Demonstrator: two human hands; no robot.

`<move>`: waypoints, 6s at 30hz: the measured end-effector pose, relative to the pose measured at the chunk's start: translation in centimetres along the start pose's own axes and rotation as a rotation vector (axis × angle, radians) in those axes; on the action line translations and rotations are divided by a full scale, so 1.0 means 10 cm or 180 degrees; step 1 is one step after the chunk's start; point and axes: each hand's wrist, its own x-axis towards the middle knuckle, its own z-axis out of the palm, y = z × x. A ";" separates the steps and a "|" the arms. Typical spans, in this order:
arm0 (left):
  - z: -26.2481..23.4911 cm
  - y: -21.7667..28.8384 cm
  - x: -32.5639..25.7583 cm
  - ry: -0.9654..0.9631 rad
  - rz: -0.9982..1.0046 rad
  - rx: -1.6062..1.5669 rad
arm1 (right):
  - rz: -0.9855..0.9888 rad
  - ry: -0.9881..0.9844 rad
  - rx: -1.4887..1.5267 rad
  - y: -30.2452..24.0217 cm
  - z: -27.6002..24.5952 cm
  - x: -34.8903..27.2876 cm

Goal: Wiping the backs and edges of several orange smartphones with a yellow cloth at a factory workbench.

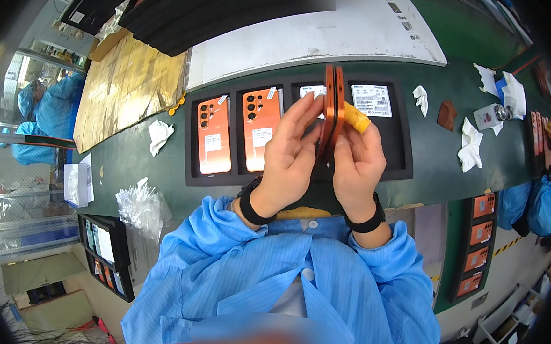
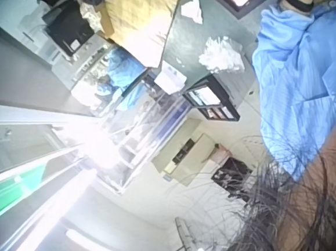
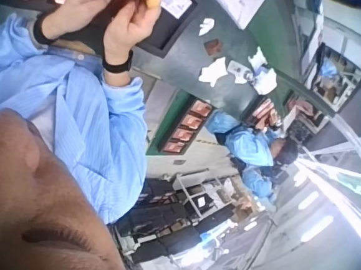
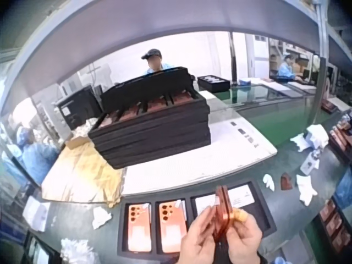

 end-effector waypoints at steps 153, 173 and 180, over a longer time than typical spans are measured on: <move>-0.28 0.23 0.55 -0.1151 0.0741 0.1626 | -0.1246 -0.2188 -0.3112 -1.08 -0.18 0.78; -0.27 0.24 0.55 -0.1116 0.0594 0.1598 | -0.0971 -0.2072 -0.2939 -1.08 -0.23 0.57; -0.31 0.19 0.58 -0.1031 0.0657 0.1617 | -0.1086 -0.1882 -0.2791 -0.95 -0.17 0.67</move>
